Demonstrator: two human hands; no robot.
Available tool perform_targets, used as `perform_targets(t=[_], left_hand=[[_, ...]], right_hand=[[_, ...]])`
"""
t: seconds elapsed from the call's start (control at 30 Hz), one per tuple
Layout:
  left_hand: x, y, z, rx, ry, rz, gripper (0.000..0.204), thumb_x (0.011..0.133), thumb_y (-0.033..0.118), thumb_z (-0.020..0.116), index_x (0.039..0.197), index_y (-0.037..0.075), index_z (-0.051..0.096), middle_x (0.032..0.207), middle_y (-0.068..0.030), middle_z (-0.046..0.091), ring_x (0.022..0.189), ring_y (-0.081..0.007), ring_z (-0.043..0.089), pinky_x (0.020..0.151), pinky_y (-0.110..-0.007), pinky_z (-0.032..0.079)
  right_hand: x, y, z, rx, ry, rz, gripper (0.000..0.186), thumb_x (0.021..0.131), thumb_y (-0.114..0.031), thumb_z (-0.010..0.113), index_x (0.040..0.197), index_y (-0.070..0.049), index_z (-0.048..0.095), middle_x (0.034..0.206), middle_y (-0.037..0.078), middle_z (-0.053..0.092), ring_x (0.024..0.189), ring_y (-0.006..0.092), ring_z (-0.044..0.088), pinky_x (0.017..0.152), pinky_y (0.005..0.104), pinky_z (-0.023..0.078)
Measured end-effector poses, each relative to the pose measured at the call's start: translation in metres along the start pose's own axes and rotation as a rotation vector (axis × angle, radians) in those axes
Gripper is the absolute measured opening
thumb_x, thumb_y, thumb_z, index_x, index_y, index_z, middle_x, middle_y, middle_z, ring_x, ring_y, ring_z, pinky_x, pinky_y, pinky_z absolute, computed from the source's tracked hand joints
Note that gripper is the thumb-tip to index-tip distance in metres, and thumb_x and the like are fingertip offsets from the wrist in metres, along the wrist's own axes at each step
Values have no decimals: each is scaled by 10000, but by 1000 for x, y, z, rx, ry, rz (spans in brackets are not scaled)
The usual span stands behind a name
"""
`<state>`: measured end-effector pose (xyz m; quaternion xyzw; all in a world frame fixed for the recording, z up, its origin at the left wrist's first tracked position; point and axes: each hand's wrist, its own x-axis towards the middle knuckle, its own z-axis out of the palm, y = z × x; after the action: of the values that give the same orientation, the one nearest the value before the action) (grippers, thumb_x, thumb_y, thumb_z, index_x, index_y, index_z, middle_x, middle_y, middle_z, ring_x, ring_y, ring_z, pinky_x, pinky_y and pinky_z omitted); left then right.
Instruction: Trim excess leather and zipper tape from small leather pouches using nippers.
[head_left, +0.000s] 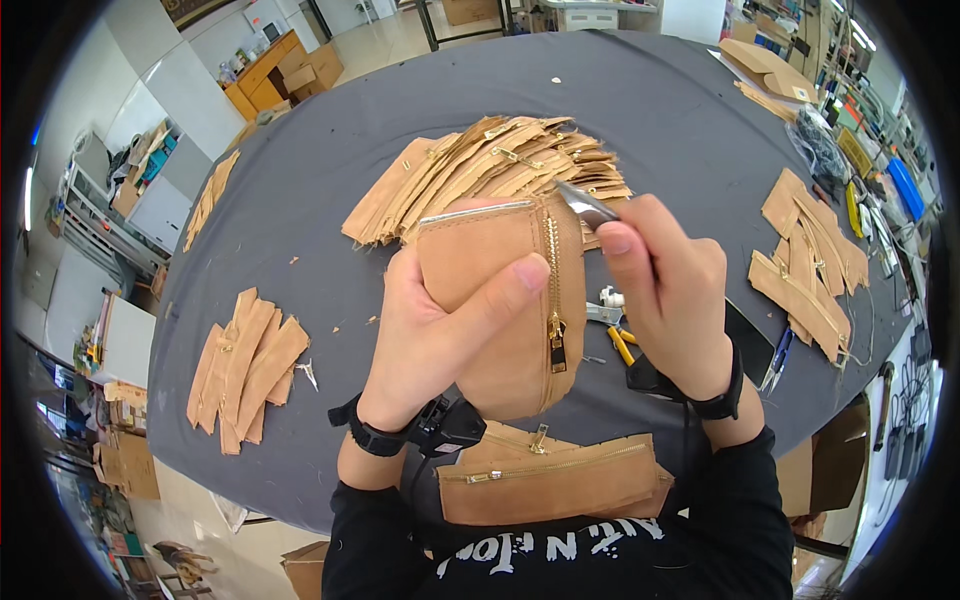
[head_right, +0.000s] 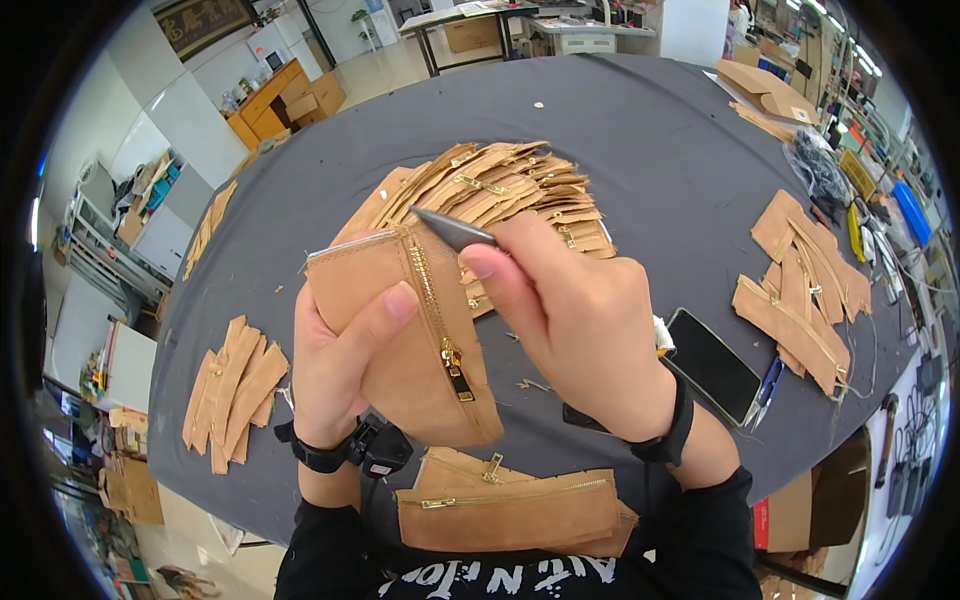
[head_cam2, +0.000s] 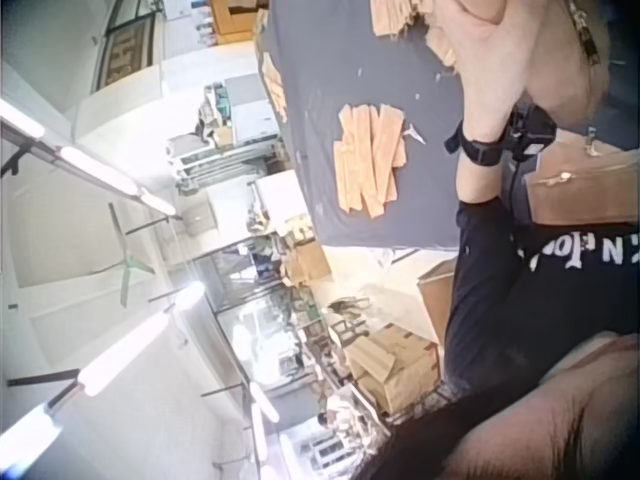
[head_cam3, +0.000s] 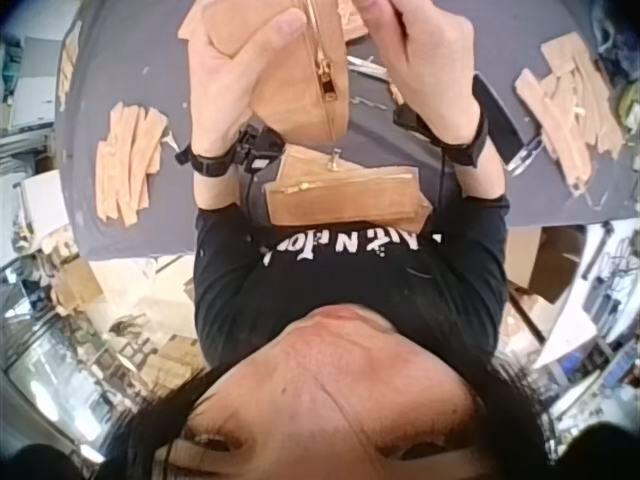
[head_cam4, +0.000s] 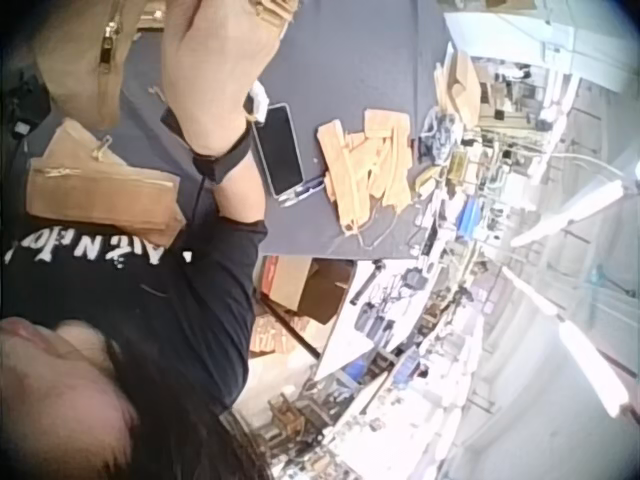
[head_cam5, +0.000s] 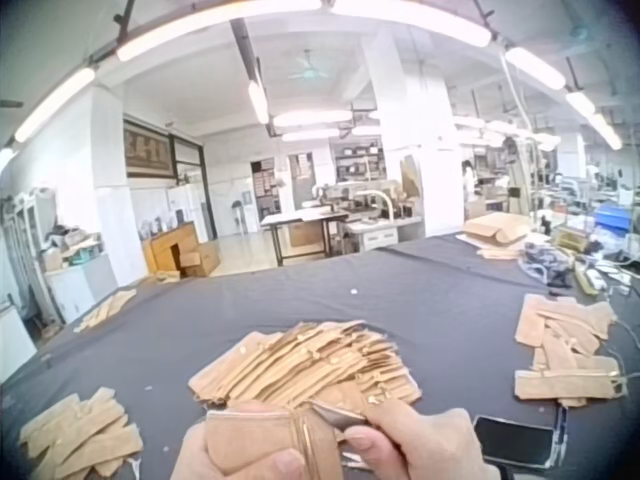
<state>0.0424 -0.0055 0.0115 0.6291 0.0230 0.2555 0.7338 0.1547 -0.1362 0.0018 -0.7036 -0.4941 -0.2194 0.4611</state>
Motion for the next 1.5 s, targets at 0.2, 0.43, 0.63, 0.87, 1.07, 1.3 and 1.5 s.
perform_targets(t=[0.2, 0.43, 0.63, 0.87, 1.07, 1.3, 1.5], left_hand=[[2, 0, -5, -132, 22, -97, 337, 789, 124, 631, 1071, -10, 506, 978, -60, 589, 860, -110, 568, 745, -249, 465], [0, 3, -7, -315, 10, -205, 353, 795, 142, 599, 1097, 0, 484, 1003, -70, 571, 880, -135, 569, 747, -265, 474], [1, 2, -10, -413, -27, -271, 364, 792, 137, 588, 1111, 3, 476, 1015, -72, 564, 902, -139, 563, 762, -272, 471], [1, 0, -10, -388, -3, -258, 337, 826, 173, 567, 1107, 6, 484, 1015, -58, 567, 920, -134, 559, 774, -275, 468], [2, -16, -16, -331, -106, -209, 320, 840, 328, 575, 987, 44, 557, 941, -6, 576, 863, -87, 535, 729, -244, 458], [1, -15, -18, -259, -248, -231, 395, 820, 364, 571, 1016, 31, 486, 1039, -64, 502, 928, -158, 511, 794, -303, 442], [3, -16, -19, -252, -258, -284, 427, 807, 376, 585, 1020, 19, 487, 1003, -36, 485, 898, -127, 492, 774, -273, 426]], right_hand=[[2, 0, -7, 139, -101, 78, 219, 803, -232, 617, 801, -39, 513, 531, 26, 474, 407, 156, 453, 410, 250, 372], [1, 2, 0, 50, -46, -13, 281, 734, -258, 690, 827, -50, 525, 550, 13, 504, 408, 143, 477, 398, 240, 376], [3, 1, -4, 8, -64, 5, 234, 742, -226, 682, 807, -51, 542, 541, 26, 514, 414, 145, 494, 398, 242, 376], [3, 0, -7, 107, -43, 53, 222, 769, -221, 662, 794, -40, 536, 535, 34, 486, 407, 136, 458, 400, 241, 357], [-1, -4, -10, 386, -382, 138, 290, 801, -265, 631, 815, -1, 511, 543, 50, 460, 451, 129, 437, 435, 242, 361], [0, -6, -10, 417, -417, 136, 298, 790, -270, 642, 816, -2, 514, 548, 60, 473, 447, 140, 451, 433, 245, 359], [3, -5, -9, 438, -430, 83, 265, 783, -252, 649, 807, -22, 521, 528, 56, 462, 438, 155, 453, 432, 250, 363]])
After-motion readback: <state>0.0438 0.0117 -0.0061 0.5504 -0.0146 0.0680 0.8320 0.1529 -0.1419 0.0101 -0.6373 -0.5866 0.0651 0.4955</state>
